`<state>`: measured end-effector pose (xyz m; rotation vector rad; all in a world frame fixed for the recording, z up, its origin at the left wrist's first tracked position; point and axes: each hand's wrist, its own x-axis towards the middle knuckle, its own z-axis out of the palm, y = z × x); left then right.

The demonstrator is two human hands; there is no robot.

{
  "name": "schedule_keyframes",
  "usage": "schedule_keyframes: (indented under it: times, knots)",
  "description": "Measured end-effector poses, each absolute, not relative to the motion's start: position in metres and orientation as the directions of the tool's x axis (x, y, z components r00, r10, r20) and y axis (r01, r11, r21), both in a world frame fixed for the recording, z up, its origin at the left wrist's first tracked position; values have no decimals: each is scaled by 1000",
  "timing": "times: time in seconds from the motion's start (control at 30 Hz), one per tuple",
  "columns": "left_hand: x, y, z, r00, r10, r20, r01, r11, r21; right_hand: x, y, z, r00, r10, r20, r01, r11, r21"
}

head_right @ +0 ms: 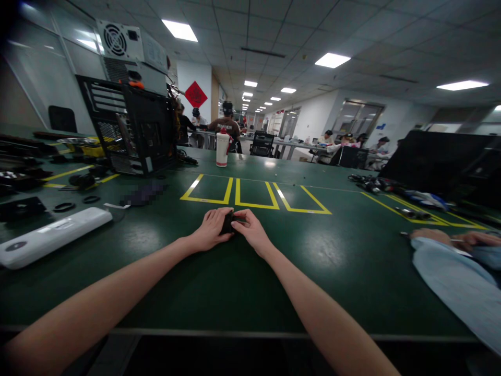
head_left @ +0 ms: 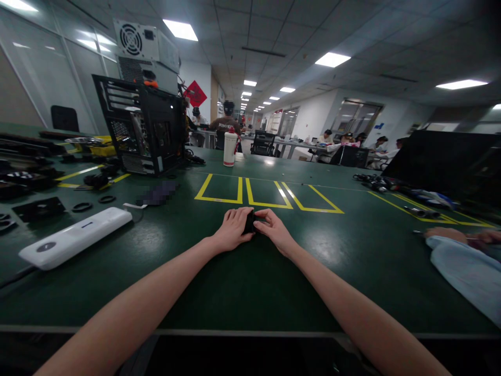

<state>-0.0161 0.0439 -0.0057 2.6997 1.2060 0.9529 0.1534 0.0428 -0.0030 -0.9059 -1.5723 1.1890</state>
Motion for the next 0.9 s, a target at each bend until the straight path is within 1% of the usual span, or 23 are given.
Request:
schedule_keyframes:
  times: [0.1,0.2,0.27,0.43,0.6,0.7,0.8,0.9]
  knots:
    - [-15,45,-7,501,687,527,668,-694,270,154,45,-4,-315,923,222,30,243,-970]
    - [-15,45,-8,498,689,526,672,-690,268,156,45,-5,-346,908,237,-14,247,-969]
    - [-15,45,-8,502,690,522,674,-690,263,157,44,-7,-337,908,250,-38,253,-967]
    - [-16,44,-6,509,692,511,677,-689,259,158,45,-8,-301,922,243,-23,247,-969]
    - [-16,45,-6,502,697,512,676,-686,270,158,48,-9,-305,920,247,-30,250,-968]
    - [-15,49,-7,479,723,498,680,-664,311,162,52,-10,-285,932,225,46,248,-968]
    - [-15,56,-8,433,795,425,697,-594,401,168,56,-13,-263,943,206,205,263,-943]
    - [-15,61,-9,414,831,371,694,-552,463,171,57,-14,-254,938,235,344,315,-885]
